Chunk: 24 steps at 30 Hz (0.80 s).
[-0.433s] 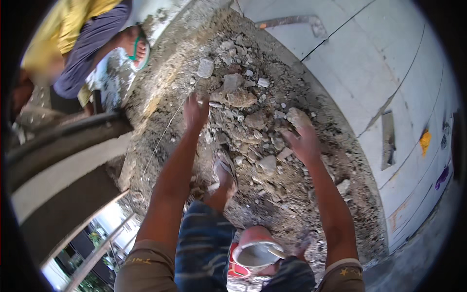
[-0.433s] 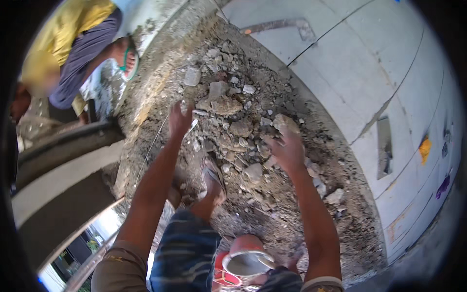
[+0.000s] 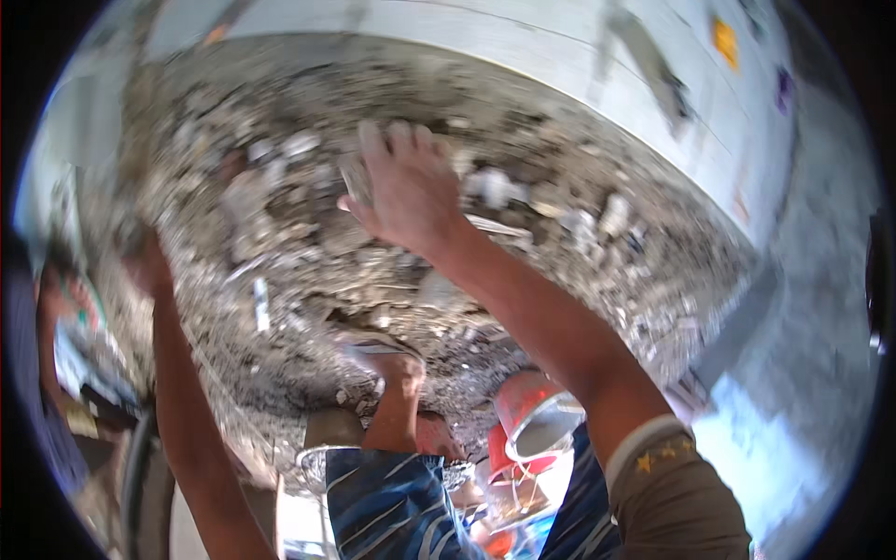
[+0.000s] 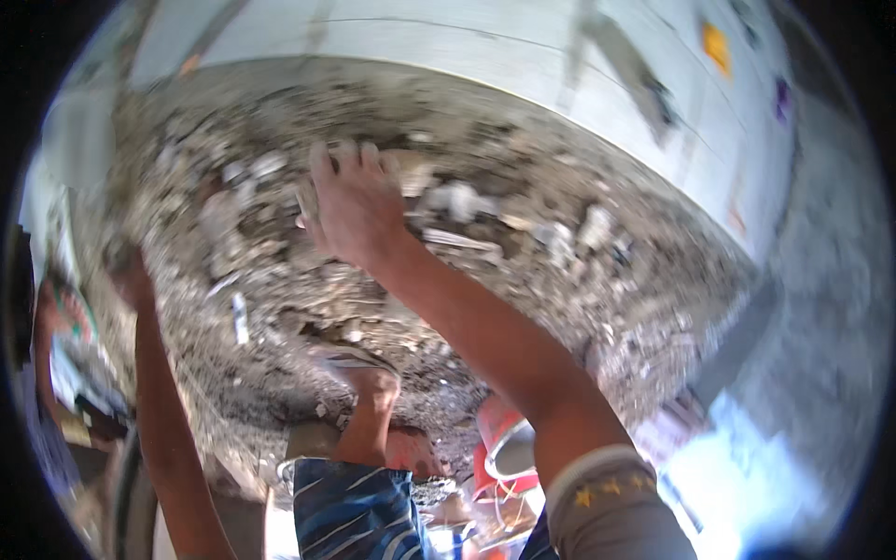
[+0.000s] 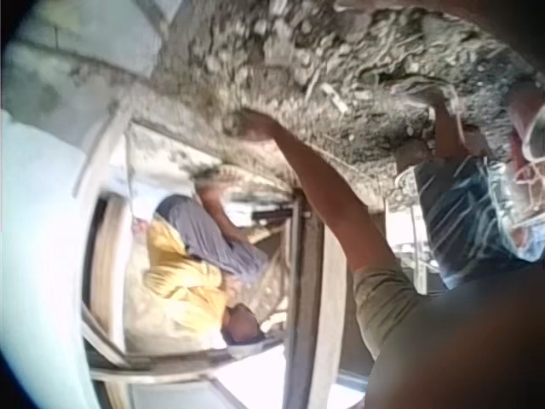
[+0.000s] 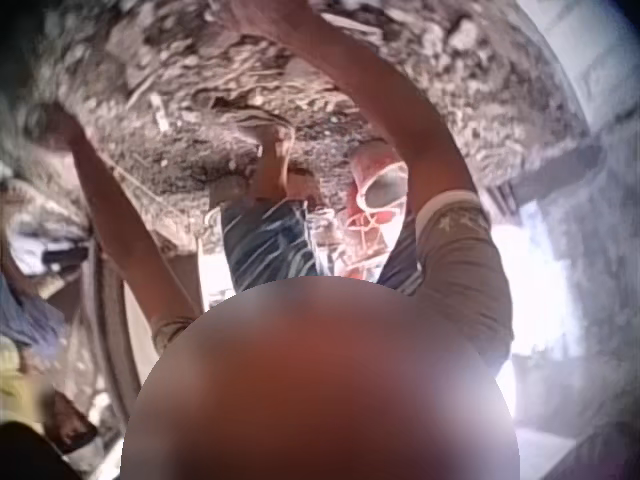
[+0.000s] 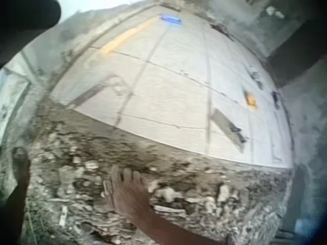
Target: Laying mortar and broken stones/tiles to create a finished floor surface at a renovation site.
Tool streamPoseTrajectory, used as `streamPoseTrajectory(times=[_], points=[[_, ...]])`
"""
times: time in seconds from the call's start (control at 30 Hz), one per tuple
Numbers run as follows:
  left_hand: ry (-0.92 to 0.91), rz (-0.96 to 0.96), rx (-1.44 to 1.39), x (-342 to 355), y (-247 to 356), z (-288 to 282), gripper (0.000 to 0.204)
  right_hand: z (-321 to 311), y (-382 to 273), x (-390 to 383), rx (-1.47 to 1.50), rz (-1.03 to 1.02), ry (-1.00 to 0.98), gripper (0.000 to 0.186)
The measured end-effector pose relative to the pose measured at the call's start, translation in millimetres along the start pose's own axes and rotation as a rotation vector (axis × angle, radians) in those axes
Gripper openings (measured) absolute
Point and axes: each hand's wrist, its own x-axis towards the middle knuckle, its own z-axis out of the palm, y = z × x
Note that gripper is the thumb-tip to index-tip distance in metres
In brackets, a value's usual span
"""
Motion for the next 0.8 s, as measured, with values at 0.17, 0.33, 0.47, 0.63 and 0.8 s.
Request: streamPoseTrajectory(times=[0.17,0.33,0.47,0.63,0.8], points=[[-0.329,0.264,-0.038,-52.9,5.8,-106.0,0.073,34.3,61.1,60.5,-0.045,-0.093,-0.275,0.094],[-0.192,-0.007,-0.017,-82.2,78.0,-36.0,0.077,37.2,112.8,26.8,-0.176,0.102,0.127,0.087],[-0.105,-0.210,-0.135,-102.5,70.5,-71.8,0.074,-12.8,86.7,14.1,0.331,0.095,-0.274,0.088],[-0.552,-0.098,-0.368,-287.2,210.8,-21.0,0.070,1.7,210.6,-119.2,1.222,0.246,-0.144,0.086],[-0.933,-0.255,-0.828,-437.0,393.0,-62.0,0.070,-13.7,284.7,-304.6,1.400,0.672,-0.125,0.079]])
